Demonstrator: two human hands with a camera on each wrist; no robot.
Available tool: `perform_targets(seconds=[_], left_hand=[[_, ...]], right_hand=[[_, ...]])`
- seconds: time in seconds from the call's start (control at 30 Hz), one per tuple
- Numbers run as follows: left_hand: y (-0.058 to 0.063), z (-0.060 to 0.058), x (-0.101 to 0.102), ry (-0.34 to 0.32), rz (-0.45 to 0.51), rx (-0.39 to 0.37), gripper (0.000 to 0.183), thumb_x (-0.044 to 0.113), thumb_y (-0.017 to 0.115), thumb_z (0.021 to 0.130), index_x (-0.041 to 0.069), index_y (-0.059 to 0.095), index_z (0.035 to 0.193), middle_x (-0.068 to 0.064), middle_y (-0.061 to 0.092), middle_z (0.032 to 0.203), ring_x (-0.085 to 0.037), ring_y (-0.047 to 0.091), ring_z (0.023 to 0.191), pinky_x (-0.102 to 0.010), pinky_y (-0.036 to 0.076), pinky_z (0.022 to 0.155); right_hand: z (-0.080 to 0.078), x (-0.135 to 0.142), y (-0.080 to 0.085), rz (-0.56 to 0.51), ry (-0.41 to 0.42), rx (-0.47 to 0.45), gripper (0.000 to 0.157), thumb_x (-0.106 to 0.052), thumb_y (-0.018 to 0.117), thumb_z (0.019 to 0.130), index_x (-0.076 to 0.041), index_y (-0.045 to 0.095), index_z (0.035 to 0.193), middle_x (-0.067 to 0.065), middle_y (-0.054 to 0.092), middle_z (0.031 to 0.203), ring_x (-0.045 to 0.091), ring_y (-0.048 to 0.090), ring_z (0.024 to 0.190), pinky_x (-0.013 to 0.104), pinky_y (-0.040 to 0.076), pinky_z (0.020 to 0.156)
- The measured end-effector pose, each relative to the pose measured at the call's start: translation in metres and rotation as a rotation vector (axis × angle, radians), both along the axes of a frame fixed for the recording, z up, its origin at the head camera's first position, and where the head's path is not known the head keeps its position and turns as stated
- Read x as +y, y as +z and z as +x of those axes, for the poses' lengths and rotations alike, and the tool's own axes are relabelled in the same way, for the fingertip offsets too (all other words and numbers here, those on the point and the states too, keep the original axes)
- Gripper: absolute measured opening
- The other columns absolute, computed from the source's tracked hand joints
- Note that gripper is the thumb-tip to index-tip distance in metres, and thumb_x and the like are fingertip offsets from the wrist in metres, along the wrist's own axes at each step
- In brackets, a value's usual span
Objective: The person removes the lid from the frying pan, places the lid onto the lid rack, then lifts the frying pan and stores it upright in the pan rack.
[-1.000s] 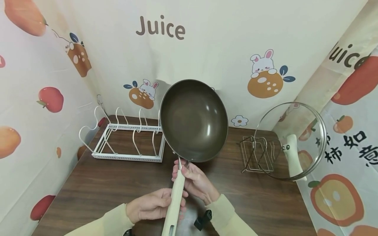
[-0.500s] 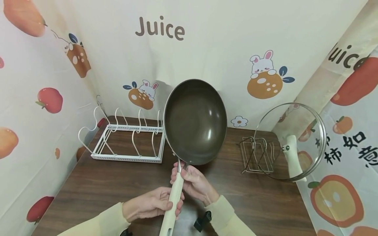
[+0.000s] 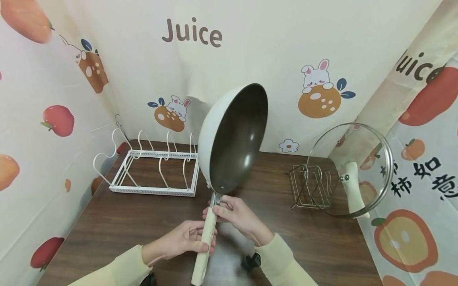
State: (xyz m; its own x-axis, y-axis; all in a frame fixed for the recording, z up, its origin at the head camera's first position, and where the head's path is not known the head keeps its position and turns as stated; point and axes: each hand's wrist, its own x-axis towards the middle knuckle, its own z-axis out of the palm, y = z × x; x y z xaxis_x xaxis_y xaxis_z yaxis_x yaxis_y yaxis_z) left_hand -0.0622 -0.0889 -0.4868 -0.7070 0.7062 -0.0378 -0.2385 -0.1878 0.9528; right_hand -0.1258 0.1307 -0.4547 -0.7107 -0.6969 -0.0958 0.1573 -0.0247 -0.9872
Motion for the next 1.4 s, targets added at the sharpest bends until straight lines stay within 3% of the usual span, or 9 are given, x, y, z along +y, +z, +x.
perform_targets(seconds=[0.07,0.13,0.37,0.53,0.67,0.77,0.9,1.1,1.4], left_hand=[[0.001,-0.001,0.002,0.056,-0.051,0.014,0.039,0.001,0.072,0.093,-0.019,0.055,0.122,-0.037,0.067,0.109,-0.007,0.075,0.094,-0.025,0.061,0.089],[0.003,-0.003,0.003,0.099,-0.091,0.019,0.038,0.001,0.073,0.092,-0.018,0.057,0.120,-0.040,0.066,0.111,-0.007,0.075,0.094,-0.025,0.061,0.088],[0.008,-0.002,0.006,0.173,-0.165,0.040,0.037,0.005,0.075,0.092,-0.014,0.060,0.119,-0.011,0.075,0.105,-0.005,0.074,0.095,-0.022,0.060,0.087],[0.013,0.000,0.004,0.205,-0.226,0.057,0.038,0.012,0.076,0.093,-0.007,0.061,0.123,-0.026,0.070,0.112,-0.004,0.073,0.097,-0.021,0.060,0.086],[0.018,0.001,-0.002,0.233,-0.268,0.030,0.043,0.015,0.077,0.093,-0.004,0.061,0.128,-0.020,0.073,0.113,-0.006,0.073,0.099,-0.022,0.059,0.087],[0.020,0.003,-0.008,0.229,-0.272,-0.014,0.042,0.013,0.078,0.092,-0.004,0.062,0.126,-0.016,0.075,0.112,-0.011,0.074,0.101,-0.023,0.060,0.087],[0.023,0.008,-0.015,0.202,-0.249,-0.041,0.040,0.009,0.079,0.090,-0.007,0.063,0.123,-0.018,0.075,0.113,-0.016,0.076,0.103,-0.026,0.061,0.089],[0.025,0.012,-0.023,0.240,-0.239,-0.013,0.042,0.009,0.079,0.090,-0.010,0.061,0.123,-0.029,0.072,0.115,-0.013,0.077,0.100,-0.026,0.062,0.089],[0.028,0.015,-0.045,0.300,-0.264,0.105,0.041,0.008,0.076,0.093,-0.015,0.060,0.123,-0.028,0.072,0.114,-0.013,0.077,0.100,-0.025,0.062,0.086]], right_hand=[[0.000,-0.004,0.006,0.081,-0.068,0.033,0.038,-0.019,0.065,0.102,0.007,0.058,0.129,0.021,0.075,0.119,0.015,0.076,0.106,0.032,0.060,0.098],[0.000,-0.010,0.012,0.122,-0.125,0.029,0.039,-0.020,0.070,0.099,0.006,0.059,0.126,0.024,0.075,0.119,0.015,0.076,0.105,0.030,0.060,0.097],[0.001,-0.024,0.019,0.107,-0.208,0.017,0.037,-0.017,0.072,0.097,0.008,0.059,0.121,0.029,0.073,0.115,0.013,0.077,0.099,0.025,0.060,0.091],[0.001,-0.028,0.020,0.058,-0.203,0.006,0.035,-0.014,0.069,0.099,0.007,0.057,0.125,0.020,0.074,0.112,0.012,0.075,0.101,0.025,0.059,0.092],[0.000,-0.032,0.022,0.017,-0.187,0.023,0.035,-0.013,0.067,0.099,0.006,0.057,0.127,0.013,0.073,0.111,0.013,0.074,0.103,0.027,0.059,0.095],[0.000,-0.035,0.025,0.008,-0.175,0.050,0.035,-0.013,0.067,0.100,0.004,0.056,0.128,0.019,0.072,0.113,0.015,0.073,0.103,0.029,0.059,0.096],[-0.001,-0.041,0.032,0.006,-0.157,0.089,0.033,-0.014,0.065,0.100,0.003,0.057,0.127,0.029,0.069,0.116,0.017,0.074,0.101,0.032,0.060,0.095],[-0.003,-0.057,0.041,0.001,-0.131,0.096,0.027,-0.010,0.064,0.100,0.004,0.058,0.123,0.031,0.069,0.115,0.014,0.074,0.097,0.032,0.061,0.093],[-0.009,-0.083,0.049,-0.014,-0.053,0.116,0.026,-0.008,0.064,0.100,0.003,0.058,0.124,0.036,0.066,0.118,0.014,0.074,0.098,0.032,0.060,0.096]])
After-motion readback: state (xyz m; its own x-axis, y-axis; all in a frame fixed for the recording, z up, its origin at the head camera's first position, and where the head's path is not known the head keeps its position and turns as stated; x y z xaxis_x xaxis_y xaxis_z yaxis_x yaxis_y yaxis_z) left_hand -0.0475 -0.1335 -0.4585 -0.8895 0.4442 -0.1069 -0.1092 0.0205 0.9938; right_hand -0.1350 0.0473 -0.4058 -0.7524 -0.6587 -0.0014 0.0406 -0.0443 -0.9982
